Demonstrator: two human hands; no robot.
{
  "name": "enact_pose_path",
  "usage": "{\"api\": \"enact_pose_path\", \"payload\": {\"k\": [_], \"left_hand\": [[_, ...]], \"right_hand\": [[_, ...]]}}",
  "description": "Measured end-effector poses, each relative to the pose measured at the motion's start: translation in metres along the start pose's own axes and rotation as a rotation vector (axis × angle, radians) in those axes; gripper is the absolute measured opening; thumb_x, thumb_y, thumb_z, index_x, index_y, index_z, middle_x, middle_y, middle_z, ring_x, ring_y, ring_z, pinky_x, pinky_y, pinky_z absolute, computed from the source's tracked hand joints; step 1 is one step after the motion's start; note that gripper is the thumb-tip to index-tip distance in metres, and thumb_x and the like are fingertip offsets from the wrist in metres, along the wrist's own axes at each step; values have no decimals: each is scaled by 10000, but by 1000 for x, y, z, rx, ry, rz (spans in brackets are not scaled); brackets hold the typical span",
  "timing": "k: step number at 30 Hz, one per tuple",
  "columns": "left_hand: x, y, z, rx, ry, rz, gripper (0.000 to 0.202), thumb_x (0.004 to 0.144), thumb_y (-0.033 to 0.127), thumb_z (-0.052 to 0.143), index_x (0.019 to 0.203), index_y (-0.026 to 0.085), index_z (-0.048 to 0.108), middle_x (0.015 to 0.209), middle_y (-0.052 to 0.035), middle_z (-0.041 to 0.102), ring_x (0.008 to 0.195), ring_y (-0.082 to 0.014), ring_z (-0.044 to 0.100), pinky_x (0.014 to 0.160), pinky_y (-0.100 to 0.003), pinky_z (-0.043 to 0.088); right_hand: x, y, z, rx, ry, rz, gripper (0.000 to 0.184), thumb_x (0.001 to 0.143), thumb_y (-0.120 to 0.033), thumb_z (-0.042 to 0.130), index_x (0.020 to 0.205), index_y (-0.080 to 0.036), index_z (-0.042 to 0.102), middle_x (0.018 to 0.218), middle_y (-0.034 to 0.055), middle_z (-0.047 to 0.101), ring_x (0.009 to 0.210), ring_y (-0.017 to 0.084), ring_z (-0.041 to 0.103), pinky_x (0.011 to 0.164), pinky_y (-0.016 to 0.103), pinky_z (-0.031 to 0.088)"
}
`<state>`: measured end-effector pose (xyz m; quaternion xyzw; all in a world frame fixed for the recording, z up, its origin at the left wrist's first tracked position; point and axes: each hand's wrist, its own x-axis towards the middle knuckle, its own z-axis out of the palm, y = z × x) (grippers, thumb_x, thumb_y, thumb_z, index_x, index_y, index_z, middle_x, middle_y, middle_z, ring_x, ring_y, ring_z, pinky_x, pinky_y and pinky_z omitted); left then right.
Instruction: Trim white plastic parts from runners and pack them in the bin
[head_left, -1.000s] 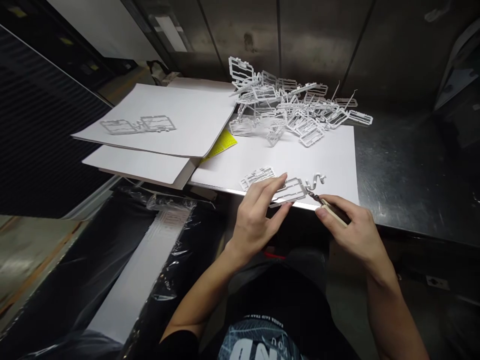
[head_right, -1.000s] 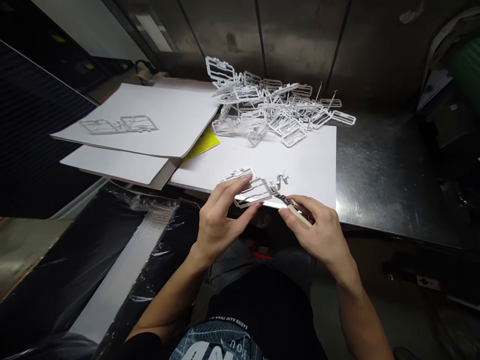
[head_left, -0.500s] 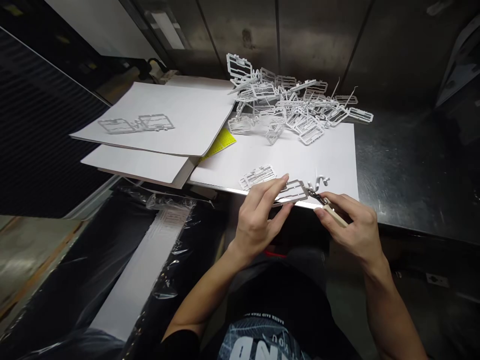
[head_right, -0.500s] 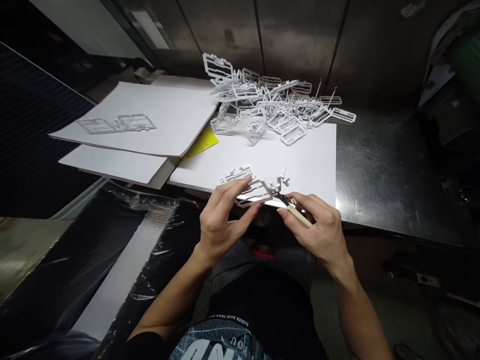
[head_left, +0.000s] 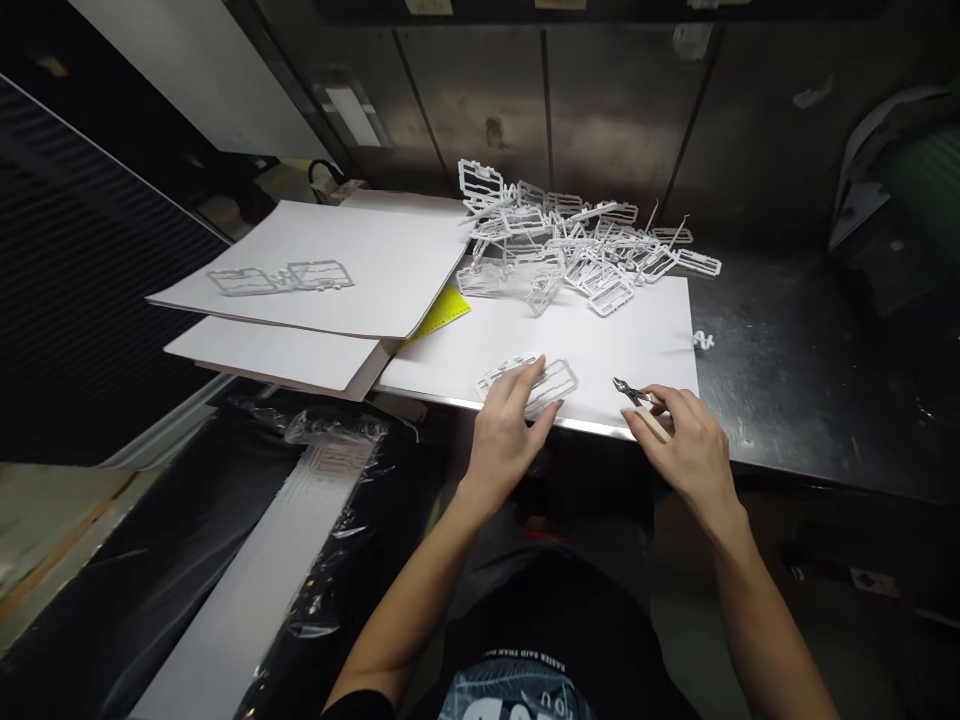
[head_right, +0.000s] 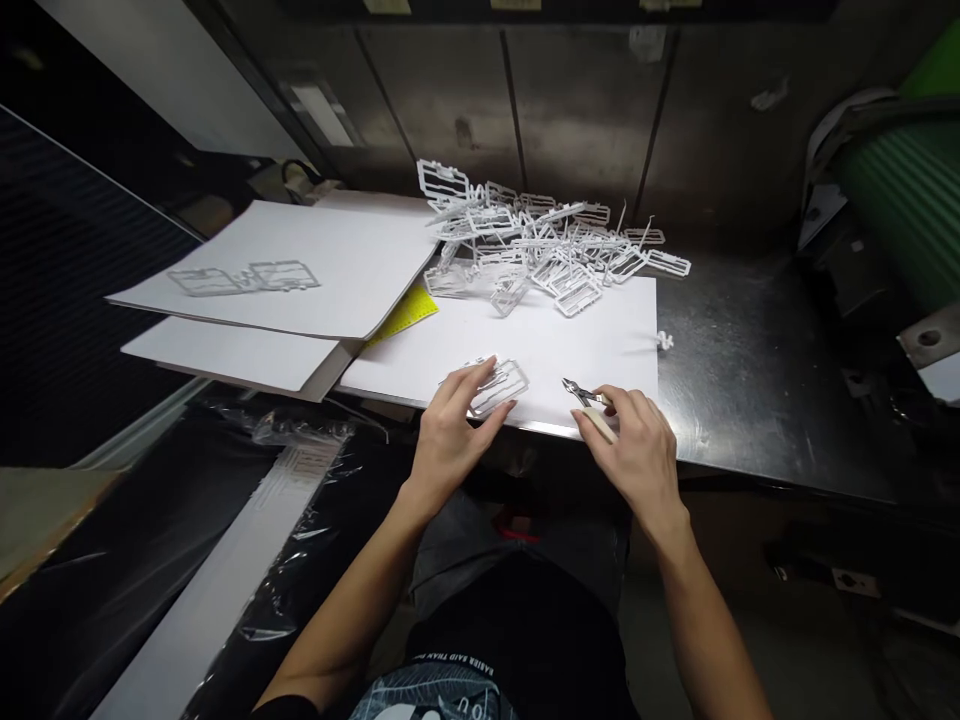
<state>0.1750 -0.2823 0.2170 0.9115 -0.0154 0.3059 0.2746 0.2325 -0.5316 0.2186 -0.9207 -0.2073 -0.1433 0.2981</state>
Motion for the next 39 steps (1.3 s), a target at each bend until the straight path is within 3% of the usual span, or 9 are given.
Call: {"api": "enact_pose_path", "payload": {"k": [4, 9, 13, 18, 23, 27, 32, 36, 39], "left_hand": [[0, -28, -10, 112, -44, -59, 503, 1005, 284, 703, 1491, 192, 608, 1270, -124, 716, 1198, -285, 680, 1072, -440, 594], [9, -51, -12, 206, -125, -105, 677, 968, 384, 758, 1555, 137, 529, 1364, -185, 671, 1308, -353, 608, 1154, -523, 537], [25, -50, -10, 164, -141, -51, 662, 1003, 457, 708, 1554, 145, 516, 1398, -192, 655, 1340, -352, 593, 1157, -521, 531], [64, -26, 9, 129, -289, -3, 550, 1037, 433, 633, 1498, 141, 559, 1376, -188, 684, 1317, -349, 624, 1132, -509, 545], [95, 36, 50, 214, -523, -16, 472, 997, 268, 641, 1444, 120, 608, 1376, -202, 691, 1296, -338, 644, 1127, -458, 541], [105, 73, 79, 164, -627, 62, 370, 1006, 276, 606, 1358, 183, 671, 1334, -147, 719, 1253, -289, 676, 1071, -372, 572], [117, 65, 98, 147, -580, 54, 498, 971, 273, 463, 1332, -25, 633, 1279, -359, 664, 1208, -506, 655, 973, -632, 582], [115, 27, 121, 227, -480, 116, 569, 973, 443, 398, 1352, 89, 631, 1253, -257, 706, 1116, -453, 692, 916, -563, 616], [110, -1, 122, 267, -348, 112, 705, 951, 563, 326, 1348, 59, 618, 1255, -305, 683, 1094, -495, 691, 864, -601, 618]], "right_hand": [[7, 32, 2, -203, -11, -22, 543, 1021, -653, 617, 1378, -250, 686, 1251, 148, 665, 1206, 364, 597, 1090, 578, 421], [53, 92, -15, -273, 177, 128, 692, 996, -618, 674, 1584, -264, 578, 1616, 241, 403, 1459, 490, 412, 1144, 715, 373], [87, 134, -32, -286, 183, 234, 447, 992, -399, 725, 1346, -127, 748, 1486, 298, 551, 1369, 495, 531, 1089, 724, 440], [84, 144, -53, -278, 115, 59, 202, 1084, -352, 664, 1047, -179, 761, 1103, 77, 757, 976, 188, 725, 935, 385, 620], [42, 107, -90, -229, 182, -126, 305, 1129, -350, 522, 1064, -224, 793, 1096, 84, 791, 1013, 224, 771, 955, 388, 639], [-17, 68, -163, -369, 372, -306, 216, 1039, -239, 673, 1188, -305, 815, 1202, 64, 799, 1093, 271, 781, 1010, 466, 651], [-65, 37, -271, -847, 527, -455, 347, 943, -162, 799, 1212, -380, 816, 1150, 22, 803, 1020, 238, 791, 936, 403, 680], [-71, 50, -402, -1228, 754, -290, 164, 1040, -328, 710, 1111, -259, 841, 1110, 109, 802, 1050, 284, 776, 980, 483, 627], [-76, 59, -484, -1314, 1188, 60, 569, 1015, -609, 690, 1314, -128, 745, 1338, 283, 690, 1279, 447, 672, 1020, 627, 541]]}}
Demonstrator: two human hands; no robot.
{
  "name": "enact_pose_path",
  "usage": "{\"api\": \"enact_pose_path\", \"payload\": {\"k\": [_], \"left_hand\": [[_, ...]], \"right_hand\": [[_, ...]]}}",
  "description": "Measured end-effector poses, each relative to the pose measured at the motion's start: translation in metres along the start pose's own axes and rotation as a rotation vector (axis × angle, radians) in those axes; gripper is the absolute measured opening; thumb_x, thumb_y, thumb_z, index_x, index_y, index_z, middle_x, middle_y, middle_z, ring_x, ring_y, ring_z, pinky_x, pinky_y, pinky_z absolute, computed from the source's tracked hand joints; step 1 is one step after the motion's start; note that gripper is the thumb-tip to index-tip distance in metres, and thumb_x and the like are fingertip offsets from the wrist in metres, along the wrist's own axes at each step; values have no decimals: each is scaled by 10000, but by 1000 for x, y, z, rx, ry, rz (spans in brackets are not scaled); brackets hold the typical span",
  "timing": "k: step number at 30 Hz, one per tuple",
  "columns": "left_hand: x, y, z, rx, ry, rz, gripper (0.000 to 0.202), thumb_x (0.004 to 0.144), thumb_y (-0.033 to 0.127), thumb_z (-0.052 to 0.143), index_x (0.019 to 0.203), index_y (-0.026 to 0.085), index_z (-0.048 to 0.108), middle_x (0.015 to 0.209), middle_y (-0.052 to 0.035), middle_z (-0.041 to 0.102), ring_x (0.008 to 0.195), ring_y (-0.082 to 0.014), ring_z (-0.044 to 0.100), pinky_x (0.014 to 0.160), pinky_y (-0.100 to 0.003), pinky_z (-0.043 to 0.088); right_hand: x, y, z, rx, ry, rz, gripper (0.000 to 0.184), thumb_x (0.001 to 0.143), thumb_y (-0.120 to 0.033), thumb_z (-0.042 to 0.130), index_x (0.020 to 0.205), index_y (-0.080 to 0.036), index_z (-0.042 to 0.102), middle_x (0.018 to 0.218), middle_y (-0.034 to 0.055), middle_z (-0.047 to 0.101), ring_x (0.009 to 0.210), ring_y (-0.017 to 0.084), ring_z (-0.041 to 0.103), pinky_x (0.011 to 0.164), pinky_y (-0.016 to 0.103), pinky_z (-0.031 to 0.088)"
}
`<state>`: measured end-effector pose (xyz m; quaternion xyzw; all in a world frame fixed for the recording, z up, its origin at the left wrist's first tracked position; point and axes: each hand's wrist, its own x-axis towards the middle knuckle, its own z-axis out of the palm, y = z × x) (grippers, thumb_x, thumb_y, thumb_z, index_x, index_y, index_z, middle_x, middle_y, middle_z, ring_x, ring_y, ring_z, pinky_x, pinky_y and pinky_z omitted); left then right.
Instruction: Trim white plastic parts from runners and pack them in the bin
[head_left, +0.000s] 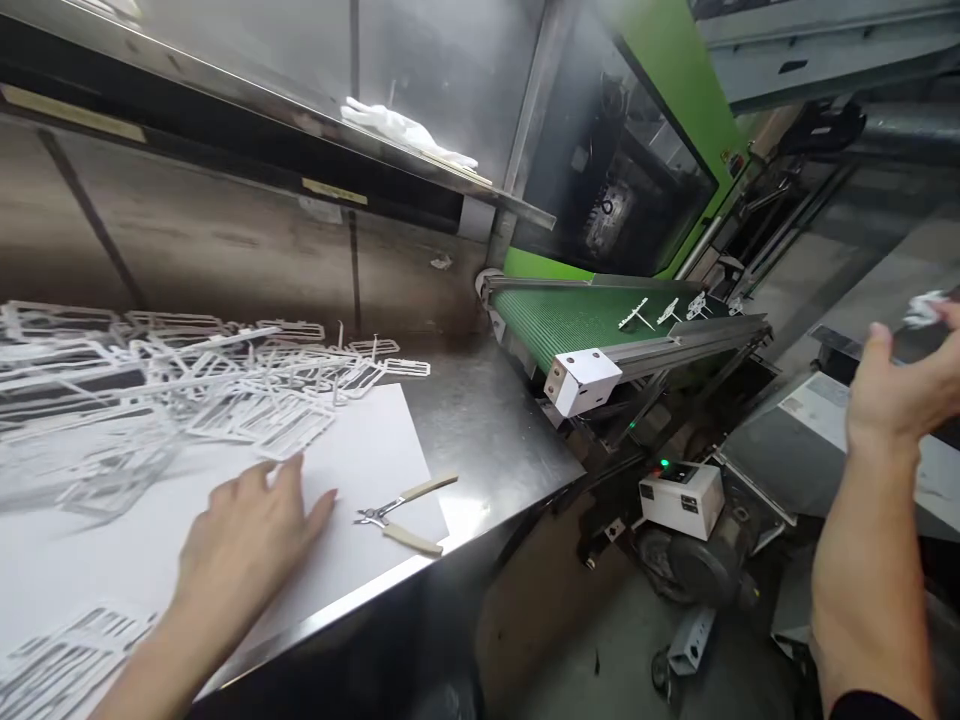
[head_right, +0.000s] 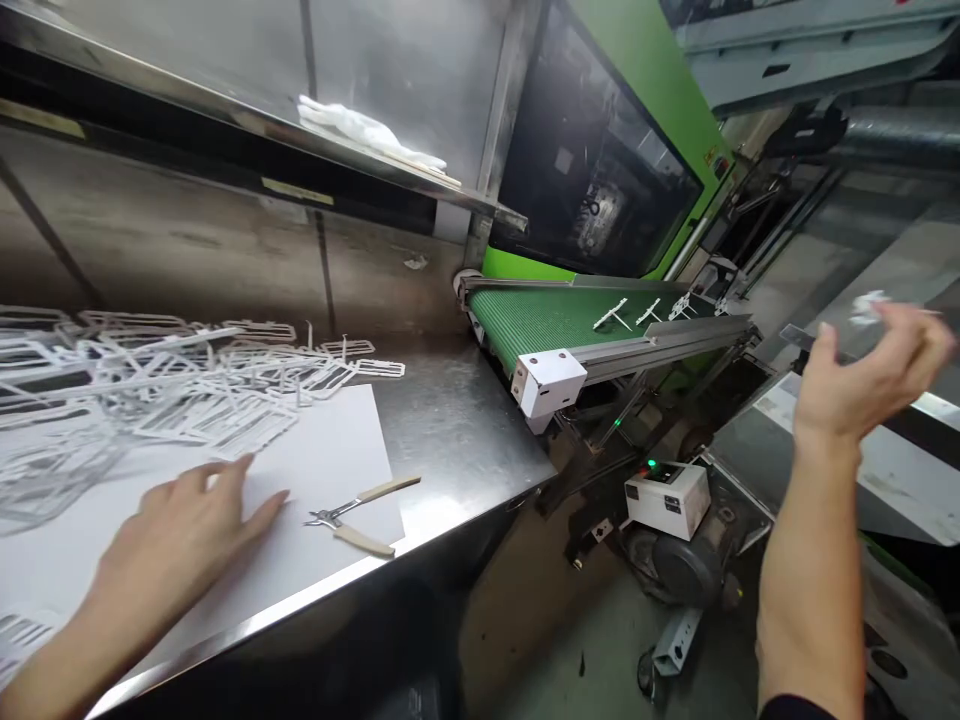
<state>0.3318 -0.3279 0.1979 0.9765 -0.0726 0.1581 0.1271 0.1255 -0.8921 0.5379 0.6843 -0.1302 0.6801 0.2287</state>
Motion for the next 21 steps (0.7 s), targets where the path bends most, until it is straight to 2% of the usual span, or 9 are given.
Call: {"api": "enact_pose_path", "payload": {"k": [1, 3, 5, 7, 10, 13, 15, 17, 21], "left_hand": [[1, -7, 0, 7, 44, -32, 747, 931, 595, 310, 1340, 48, 613, 1232, -321, 674, 1099, -522, 684, 837, -626, 616], [10, -15, -4, -32, 88, -130, 753, 890, 622, 321, 1294, 59, 616, 1158, -323, 666, 1121, -569, 668, 812, -684, 603], [25, -14, -12, -142, 45, -242, 643, 866, 595, 389, 1185, 96, 638, 1096, -314, 669, 1162, -603, 650, 830, -751, 578], [39, -6, -22, -246, -41, -331, 482, 836, 519, 495, 1038, 111, 654, 1085, -333, 684, 1207, -622, 630, 883, -785, 550], [52, 4, -31, -290, -87, -363, 297, 795, 383, 617, 930, 121, 658, 1129, -321, 716, 1244, -543, 648, 1018, -702, 546], [58, 2, -31, -353, -103, -441, 274, 788, 247, 698, 1018, 101, 667, 1254, -303, 710, 1289, -438, 661, 1110, -552, 539], [62, -6, -29, -426, -102, -507, 319, 790, 193, 768, 1080, 107, 667, 1241, -246, 729, 1269, -364, 682, 1119, -476, 542], [66, -12, -32, -541, -102, -572, 252, 873, 208, 777, 1081, 125, 663, 1120, -142, 760, 1119, -276, 737, 1043, -449, 591], [59, -16, -55, -855, -40, -618, 52, 1003, 172, 631, 993, 148, 586, 889, -44, 747, 828, -159, 762, 863, -349, 645]], "right_hand": [[6, 9, 3, -35, -20, 37, 636, 1012, -597, 697, 1435, -123, 673, 1451, 324, 604, 1369, 485, 606, 1048, 633, 517], [-4, 1, 2, -31, 17, -10, 576, 1004, -445, 737, 1481, -136, 642, 1455, 339, 580, 1394, 490, 580, 1098, 598, 499], [-40, -40, -5, 74, 83, -127, 410, 966, -289, 748, 1343, -128, 731, 1257, 303, 692, 1259, 473, 668, 1083, 579, 543], [-91, -101, -17, 302, -89, -163, 336, 997, -198, 672, 1328, -194, 727, 1184, 198, 756, 1184, 385, 723, 1055, 531, 592], [-166, -190, -38, 596, -309, -136, 305, 1013, -145, 654, 1296, -246, 706, 1178, 110, 771, 1086, 299, 760, 991, 491, 633], [-209, -250, -55, 819, -437, -9, 225, 1014, -158, 669, 1213, -254, 717, 1116, 75, 779, 1017, 269, 765, 956, 467, 636], [-223, -276, -59, 927, -505, 106, 154, 1020, -195, 675, 1157, -242, 728, 1073, 73, 778, 980, 269, 759, 934, 468, 629], [-230, -297, -63, 1018, -584, 221, 119, 1022, -235, 683, 1129, -229, 735, 1053, 77, 770, 949, 267, 747, 914, 471, 620], [-242, -326, -78, 1229, -755, 320, 124, 1025, -287, 688, 1116, -230, 751, 1058, 74, 759, 940, 252, 733, 904, 455, 622]]}}
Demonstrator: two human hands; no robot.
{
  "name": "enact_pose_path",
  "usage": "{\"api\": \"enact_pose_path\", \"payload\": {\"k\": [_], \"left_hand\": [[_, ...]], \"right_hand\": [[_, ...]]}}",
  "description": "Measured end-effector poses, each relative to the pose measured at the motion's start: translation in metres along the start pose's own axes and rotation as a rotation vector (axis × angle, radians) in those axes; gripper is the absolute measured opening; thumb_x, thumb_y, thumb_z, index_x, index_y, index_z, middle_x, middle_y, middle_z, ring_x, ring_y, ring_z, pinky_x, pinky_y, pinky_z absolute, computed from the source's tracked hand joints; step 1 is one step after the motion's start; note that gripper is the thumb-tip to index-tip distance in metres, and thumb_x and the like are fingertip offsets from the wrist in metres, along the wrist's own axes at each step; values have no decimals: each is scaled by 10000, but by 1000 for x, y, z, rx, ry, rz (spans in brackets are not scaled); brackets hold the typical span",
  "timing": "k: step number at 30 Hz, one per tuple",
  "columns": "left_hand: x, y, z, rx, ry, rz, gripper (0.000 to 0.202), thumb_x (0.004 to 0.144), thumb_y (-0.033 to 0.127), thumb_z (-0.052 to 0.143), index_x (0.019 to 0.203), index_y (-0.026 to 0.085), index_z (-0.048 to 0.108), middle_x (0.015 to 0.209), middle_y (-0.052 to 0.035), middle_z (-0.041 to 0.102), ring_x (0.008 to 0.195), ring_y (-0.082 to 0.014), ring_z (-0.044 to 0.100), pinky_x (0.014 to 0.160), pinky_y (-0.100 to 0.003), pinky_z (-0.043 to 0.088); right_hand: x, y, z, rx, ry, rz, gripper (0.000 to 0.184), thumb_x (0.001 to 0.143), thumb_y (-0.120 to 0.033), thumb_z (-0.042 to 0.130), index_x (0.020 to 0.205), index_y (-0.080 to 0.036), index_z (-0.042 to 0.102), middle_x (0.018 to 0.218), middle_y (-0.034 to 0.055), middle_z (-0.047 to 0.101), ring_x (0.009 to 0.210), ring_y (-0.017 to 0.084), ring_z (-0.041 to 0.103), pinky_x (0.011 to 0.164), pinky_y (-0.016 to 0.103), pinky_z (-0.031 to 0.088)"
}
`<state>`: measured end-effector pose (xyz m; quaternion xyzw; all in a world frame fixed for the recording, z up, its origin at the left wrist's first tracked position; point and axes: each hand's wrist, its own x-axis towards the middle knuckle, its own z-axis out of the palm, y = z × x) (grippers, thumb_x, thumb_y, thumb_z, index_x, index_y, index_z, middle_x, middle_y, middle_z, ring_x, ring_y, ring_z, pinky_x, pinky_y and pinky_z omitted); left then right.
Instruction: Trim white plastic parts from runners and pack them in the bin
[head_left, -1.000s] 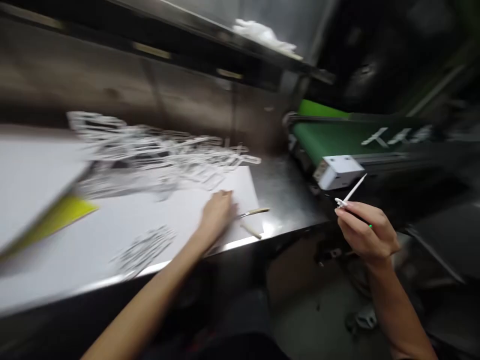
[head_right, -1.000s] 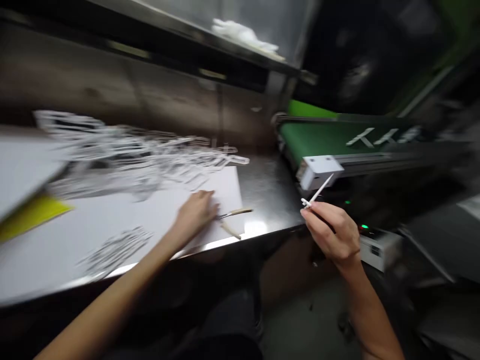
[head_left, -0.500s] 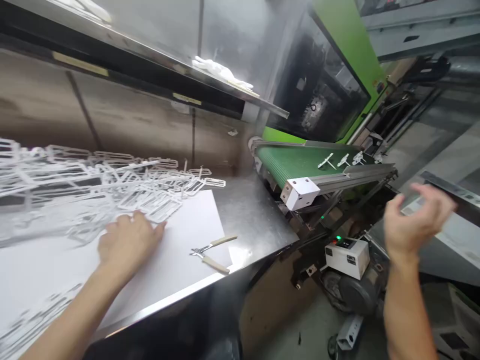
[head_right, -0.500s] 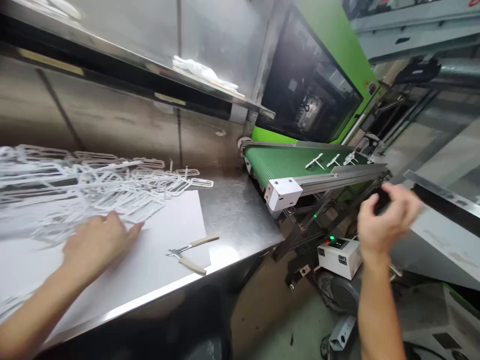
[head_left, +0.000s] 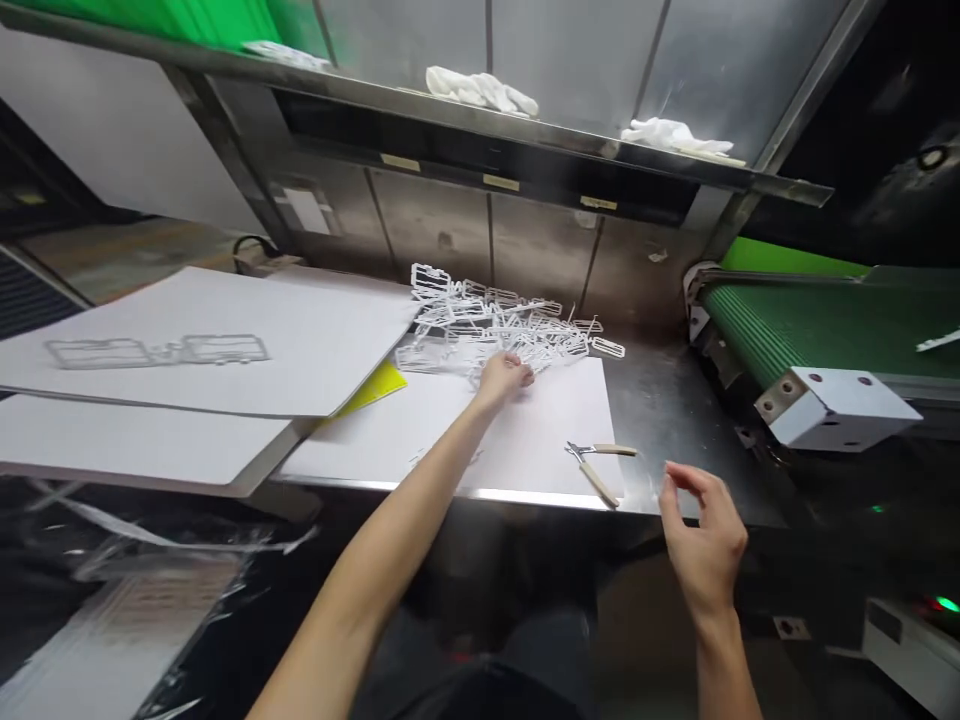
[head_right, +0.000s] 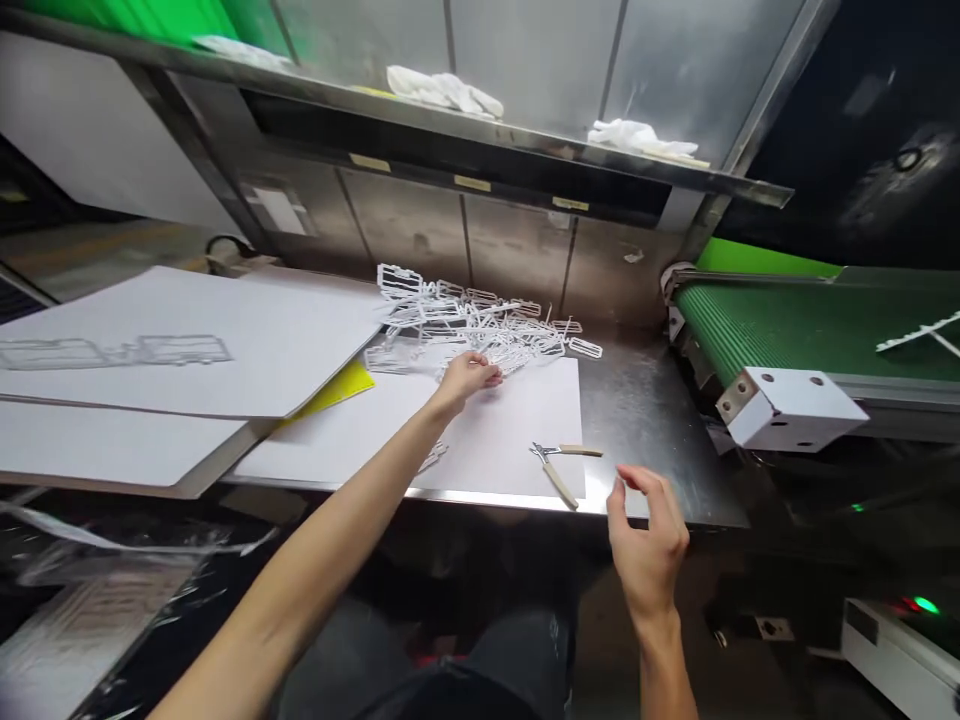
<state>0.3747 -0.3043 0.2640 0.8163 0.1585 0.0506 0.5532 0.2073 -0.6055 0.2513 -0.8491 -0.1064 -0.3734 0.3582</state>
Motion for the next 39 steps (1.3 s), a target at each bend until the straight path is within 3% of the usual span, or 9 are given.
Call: {"api": "enact_pose_path", "payload": {"k": [3, 9, 12, 14, 21, 30, 34, 36, 39], "left_hand": [[-38, -3, -22, -188, -32, 52, 104, 990, 168, 614, 949, 174, 519, 865, -58, 757, 820, -143, 779, 881, -311, 644], [-162, -44, -70, -317, -129, 149, 354, 877, 438, 851, 966, 190, 615, 849, -41, 786, 854, -204, 801, 821, -299, 642], [-206, -55, -87, -257, -97, 90, 349, 872, 454, 875, 965, 197, 659, 834, -38, 795, 818, -207, 805, 780, -283, 647], [-224, -59, -95, -232, -41, 76, 300, 874, 421, 879, 939, 204, 684, 851, -34, 798, 800, -199, 802, 772, -274, 658], [-250, -69, -103, -179, 39, 157, 76, 935, 280, 830, 962, 253, 765, 951, -3, 798, 908, -148, 787, 854, -196, 645], [-254, -66, -96, -408, 30, 245, 65, 980, 172, 773, 1004, 232, 771, 1003, -14, 803, 963, -138, 786, 885, -232, 647], [-258, -64, -98, -487, 10, 160, 60, 959, 190, 810, 973, 218, 758, 911, 6, 779, 817, -97, 769, 773, -173, 640], [-259, -63, -100, -551, -23, 57, 88, 959, 217, 818, 1008, 215, 745, 837, 22, 760, 723, -78, 753, 712, -144, 626], [-259, -61, -101, -649, -86, -81, 177, 958, 289, 832, 1074, 200, 732, 766, 25, 739, 661, -84, 747, 651, -136, 615]], "right_hand": [[-7, -3, 10, 187, -45, 131, 175, 1008, -319, 736, 1156, -230, 763, 1112, 77, 755, 962, 226, 743, 874, 387, 647], [-4, 0, 6, 502, -117, 367, 713, 932, -415, 854, 1582, -325, 574, 1506, 122, 632, 866, 138, 729, 776, 292, 642], [-13, -4, 4, 518, -103, 312, 322, 952, -372, 849, 1259, -286, 808, 1149, 59, 790, 751, 136, 684, 691, 281, 597], [-22, -9, 3, 540, -99, 244, 94, 960, -344, 844, 1007, -263, 854, 901, 32, 779, 709, 153, 676, 624, 281, 550], [-31, -19, 1, 643, -154, 123, 76, 956, -335, 856, 1025, -304, 860, 816, 10, 766, 699, 176, 706, 596, 306, 550], [-39, -13, 6, 542, 33, 263, 202, 780, -454, 974, 787, -295, 849, 745, 39, 757, 622, 242, 654, 560, 398, 432], [-44, -10, 6, 520, 26, 283, 278, 791, -590, 938, 771, -325, 854, 715, 36, 721, 624, 237, 610, 580, 405, 398], [-44, -13, 1, 503, -16, 354, 267, 820, -592, 914, 882, -334, 885, 705, 31, 704, 612, 212, 593, 583, 384, 395], [-40, -20, -7, 525, -198, 671, 368, 824, -518, 918, 1113, -292, 881, 684, 27, 675, 493, 141, 503, 471, 302, 341]]}}
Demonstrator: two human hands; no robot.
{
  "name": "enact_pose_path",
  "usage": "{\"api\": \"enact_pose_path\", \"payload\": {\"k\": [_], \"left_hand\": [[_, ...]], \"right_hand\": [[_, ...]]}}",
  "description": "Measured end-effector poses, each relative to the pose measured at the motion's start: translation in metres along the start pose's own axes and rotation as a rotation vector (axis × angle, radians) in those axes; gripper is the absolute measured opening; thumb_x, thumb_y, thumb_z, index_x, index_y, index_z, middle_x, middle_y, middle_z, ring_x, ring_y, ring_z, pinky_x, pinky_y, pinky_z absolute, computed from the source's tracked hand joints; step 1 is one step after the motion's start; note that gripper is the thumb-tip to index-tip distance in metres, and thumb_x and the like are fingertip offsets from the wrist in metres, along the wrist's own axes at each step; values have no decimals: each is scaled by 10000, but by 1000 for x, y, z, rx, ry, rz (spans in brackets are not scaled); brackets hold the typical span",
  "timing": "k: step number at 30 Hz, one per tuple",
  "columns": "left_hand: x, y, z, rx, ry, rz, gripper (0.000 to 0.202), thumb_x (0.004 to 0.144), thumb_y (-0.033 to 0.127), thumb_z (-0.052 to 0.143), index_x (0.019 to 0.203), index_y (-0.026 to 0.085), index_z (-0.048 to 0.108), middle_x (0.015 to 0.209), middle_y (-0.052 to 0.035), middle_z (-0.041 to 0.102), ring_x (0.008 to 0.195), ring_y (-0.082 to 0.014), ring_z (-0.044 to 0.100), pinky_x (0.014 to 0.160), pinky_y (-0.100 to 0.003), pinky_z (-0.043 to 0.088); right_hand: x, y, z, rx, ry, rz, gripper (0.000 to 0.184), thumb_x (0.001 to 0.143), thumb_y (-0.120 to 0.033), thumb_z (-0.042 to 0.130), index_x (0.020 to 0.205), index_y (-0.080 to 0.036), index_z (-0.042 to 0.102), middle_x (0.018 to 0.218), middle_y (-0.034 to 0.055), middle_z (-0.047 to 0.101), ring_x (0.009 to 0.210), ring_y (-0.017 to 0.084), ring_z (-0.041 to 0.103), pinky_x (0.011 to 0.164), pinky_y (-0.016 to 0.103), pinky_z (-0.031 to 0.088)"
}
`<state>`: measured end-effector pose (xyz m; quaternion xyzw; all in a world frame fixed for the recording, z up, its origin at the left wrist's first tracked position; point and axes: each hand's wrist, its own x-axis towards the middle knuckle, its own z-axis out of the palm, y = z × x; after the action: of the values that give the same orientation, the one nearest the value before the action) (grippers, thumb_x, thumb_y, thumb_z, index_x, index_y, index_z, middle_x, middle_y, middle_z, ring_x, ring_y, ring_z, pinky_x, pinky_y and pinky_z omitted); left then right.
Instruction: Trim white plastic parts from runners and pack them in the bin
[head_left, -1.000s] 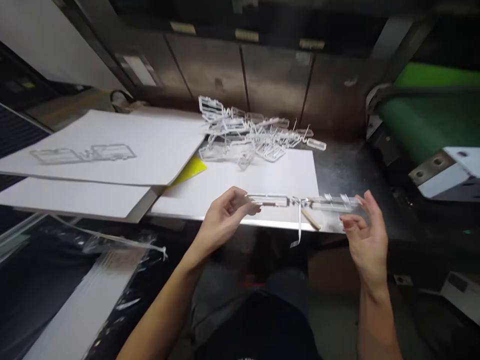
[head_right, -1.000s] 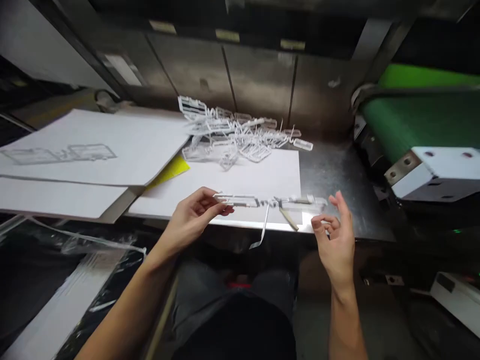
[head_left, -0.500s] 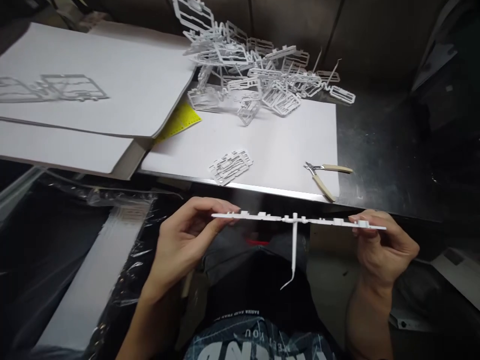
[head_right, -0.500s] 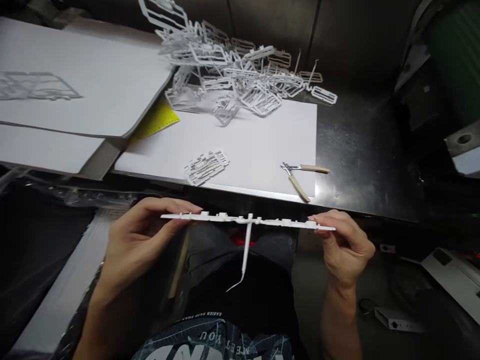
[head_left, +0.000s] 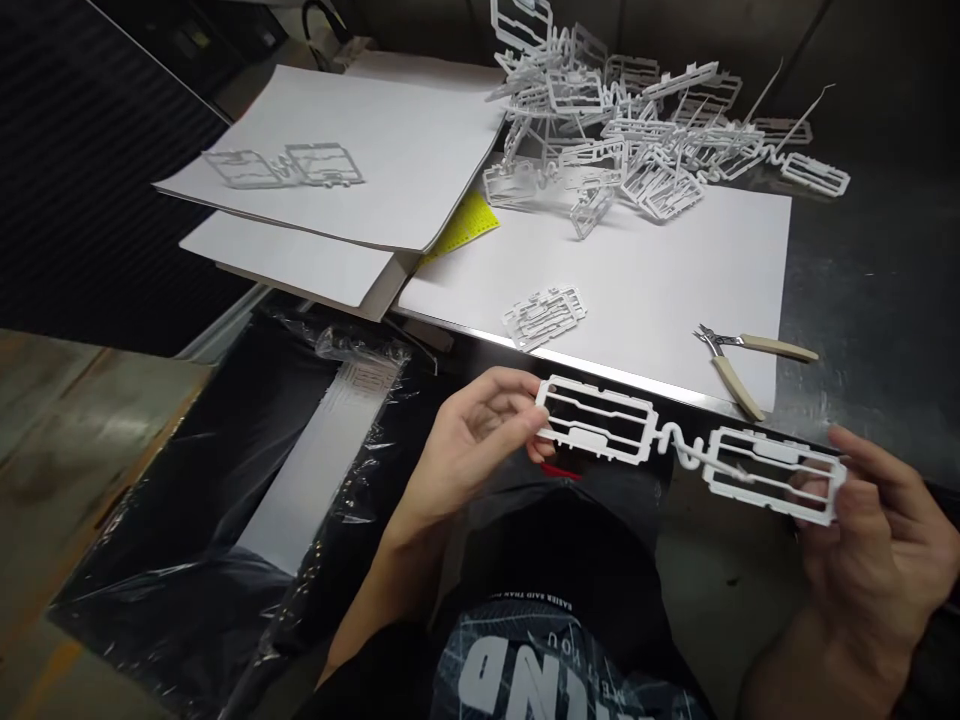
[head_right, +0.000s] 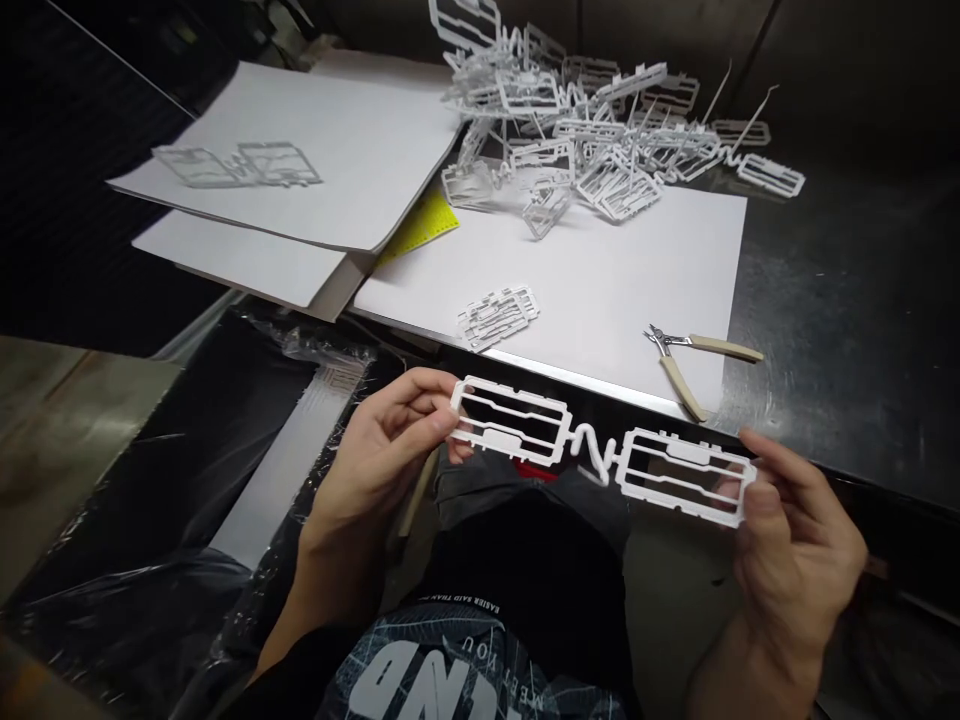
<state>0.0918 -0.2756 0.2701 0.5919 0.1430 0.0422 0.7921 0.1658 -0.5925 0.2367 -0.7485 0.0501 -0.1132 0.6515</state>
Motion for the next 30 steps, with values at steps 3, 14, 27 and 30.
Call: {"api": "enact_pose_path", "payload": {"k": [3, 14, 27, 30], "left_hand": [[3, -2, 0, -74, -12, -77, 248, 933, 339, 860, 1076, 181, 734, 739, 22, 732, 645, -94, 745, 613, -137, 607], [5, -4, 0, -65, 103, -179, 328, 834, 406, 940, 985, 180, 756, 747, 9, 755, 614, -92, 726, 619, -142, 609], [6, -8, -10, 110, 118, -35, 411, 897, 596, 830, 775, 209, 762, 602, -17, 704, 452, -113, 635, 429, -183, 528], [9, -8, -9, 124, 138, -94, 459, 877, 586, 850, 677, 207, 684, 521, 1, 639, 369, -99, 562, 336, -171, 427]], "right_hand": [[-1, -9, -1, 65, -68, 247, 434, 783, -526, 940, 1094, -230, 873, 667, 27, 639, 458, 108, 480, 406, 236, 362], [-2, -10, 4, 188, -159, 248, 516, 777, -593, 951, 1130, -230, 852, 656, -10, 605, 444, 63, 463, 385, 160, 403], [-8, -15, 6, 10, -135, -106, 109, 876, -277, 913, 982, -293, 895, 838, 11, 789, 537, 100, 628, 470, 210, 550], [-9, -22, 7, 33, -138, 54, 164, 860, -305, 926, 1019, -284, 892, 761, 1, 775, 474, 87, 604, 429, 177, 530]]}}
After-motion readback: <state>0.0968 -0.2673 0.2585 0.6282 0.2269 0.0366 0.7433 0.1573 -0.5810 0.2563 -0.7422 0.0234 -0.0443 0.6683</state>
